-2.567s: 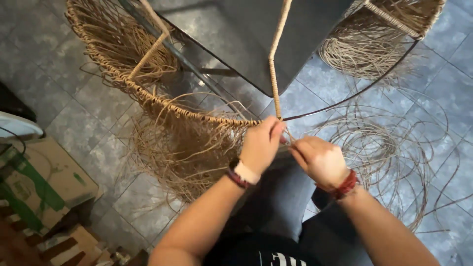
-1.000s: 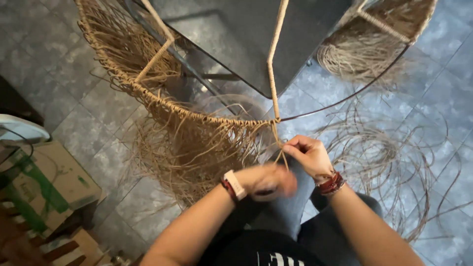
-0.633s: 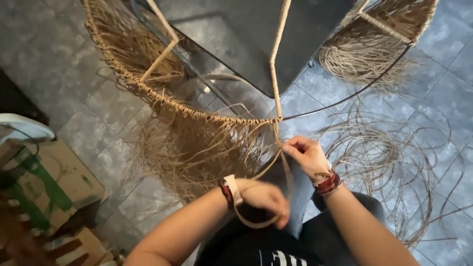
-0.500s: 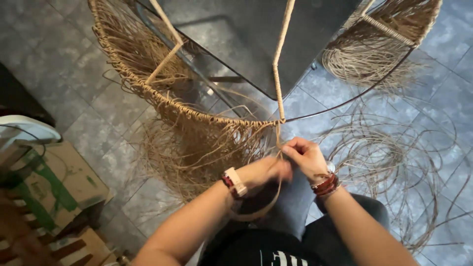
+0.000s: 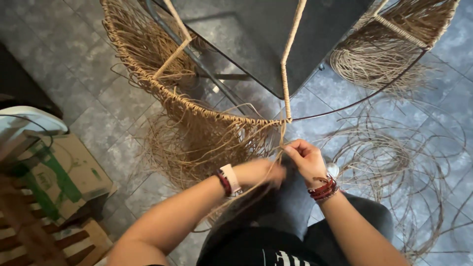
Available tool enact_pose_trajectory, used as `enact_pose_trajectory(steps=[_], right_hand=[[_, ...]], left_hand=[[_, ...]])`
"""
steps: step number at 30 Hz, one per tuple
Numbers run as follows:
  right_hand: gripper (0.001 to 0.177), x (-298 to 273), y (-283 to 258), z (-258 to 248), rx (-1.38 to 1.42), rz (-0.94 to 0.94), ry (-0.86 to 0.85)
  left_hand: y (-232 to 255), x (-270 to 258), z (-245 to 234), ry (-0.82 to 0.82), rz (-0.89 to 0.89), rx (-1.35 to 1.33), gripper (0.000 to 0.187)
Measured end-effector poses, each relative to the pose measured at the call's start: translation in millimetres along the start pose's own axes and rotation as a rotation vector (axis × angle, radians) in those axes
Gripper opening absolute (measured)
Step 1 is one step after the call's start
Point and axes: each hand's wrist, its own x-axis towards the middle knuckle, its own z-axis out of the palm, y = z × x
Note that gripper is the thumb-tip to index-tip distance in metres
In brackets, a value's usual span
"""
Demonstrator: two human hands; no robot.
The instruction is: Weaving natural fiber strands onto a furniture frame to create a decorative or functional surface
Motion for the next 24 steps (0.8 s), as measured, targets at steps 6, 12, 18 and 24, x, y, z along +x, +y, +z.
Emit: enact_pose_trajectory(steps=[6,12,18,24], right_hand=[[0.009,0,-3,7,0.049,-0.004,-0.001],[0.008,3,-1,3,0.020,-0.026,0.001],[0.008,-13,-28,14,0.034,-0.044,0.000],[0.006,3,14,3,0.086,-0.048,0.003]], left_hand=[[-95,-13,86,-0.362,-0.272,0.885,0.046],[-2,2,22,-0.098,0.184,0.544,0.024],[35,17,2,0.335,-0.411,0.108,0.043],[40,7,10,0.030,-0.289,0.198,0.047]])
